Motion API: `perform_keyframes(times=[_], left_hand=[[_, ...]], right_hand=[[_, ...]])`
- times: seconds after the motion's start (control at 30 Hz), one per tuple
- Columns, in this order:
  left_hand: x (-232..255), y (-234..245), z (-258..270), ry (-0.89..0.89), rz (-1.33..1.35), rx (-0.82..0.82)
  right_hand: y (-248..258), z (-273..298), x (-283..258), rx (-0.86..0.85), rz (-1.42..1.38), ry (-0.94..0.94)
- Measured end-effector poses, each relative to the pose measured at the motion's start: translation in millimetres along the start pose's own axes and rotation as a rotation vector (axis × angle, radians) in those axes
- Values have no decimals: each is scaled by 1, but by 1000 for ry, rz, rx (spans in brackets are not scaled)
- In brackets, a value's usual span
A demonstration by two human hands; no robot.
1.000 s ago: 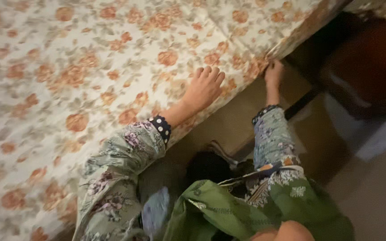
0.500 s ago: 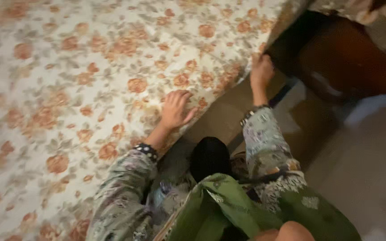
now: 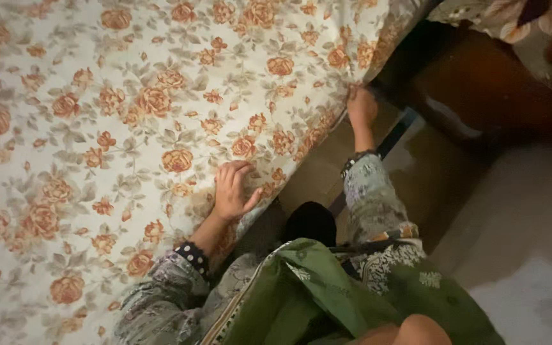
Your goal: The person smooths and tucks a floral-patterned bedsheet around the mattress edges, then places a pillow in a matching pillowcase at the head of the bed.
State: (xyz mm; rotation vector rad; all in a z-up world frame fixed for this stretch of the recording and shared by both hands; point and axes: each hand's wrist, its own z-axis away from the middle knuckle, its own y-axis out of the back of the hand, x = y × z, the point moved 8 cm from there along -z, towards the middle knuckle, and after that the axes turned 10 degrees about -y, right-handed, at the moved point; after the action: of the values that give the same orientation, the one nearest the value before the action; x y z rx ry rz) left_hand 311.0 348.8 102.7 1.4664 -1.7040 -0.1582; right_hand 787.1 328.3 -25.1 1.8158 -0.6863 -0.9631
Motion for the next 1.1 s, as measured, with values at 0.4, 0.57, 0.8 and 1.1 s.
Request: perform_keyframes(times=[0.4,0.57,0.8,1.1], left_hand=[[-3,0,-11,-5,40,25],[-7,-5,-9,34,40,7],[-6,-8,-7,35,-4,-20],[4,-22,-9,-12,-166,-66]], right_hand=[[-10,-130,34,80,-247,-219],[-11,-132,57,129,-195,-134],[0,-124,73,198,17,-149],[45,53,-107,147,-468,802]])
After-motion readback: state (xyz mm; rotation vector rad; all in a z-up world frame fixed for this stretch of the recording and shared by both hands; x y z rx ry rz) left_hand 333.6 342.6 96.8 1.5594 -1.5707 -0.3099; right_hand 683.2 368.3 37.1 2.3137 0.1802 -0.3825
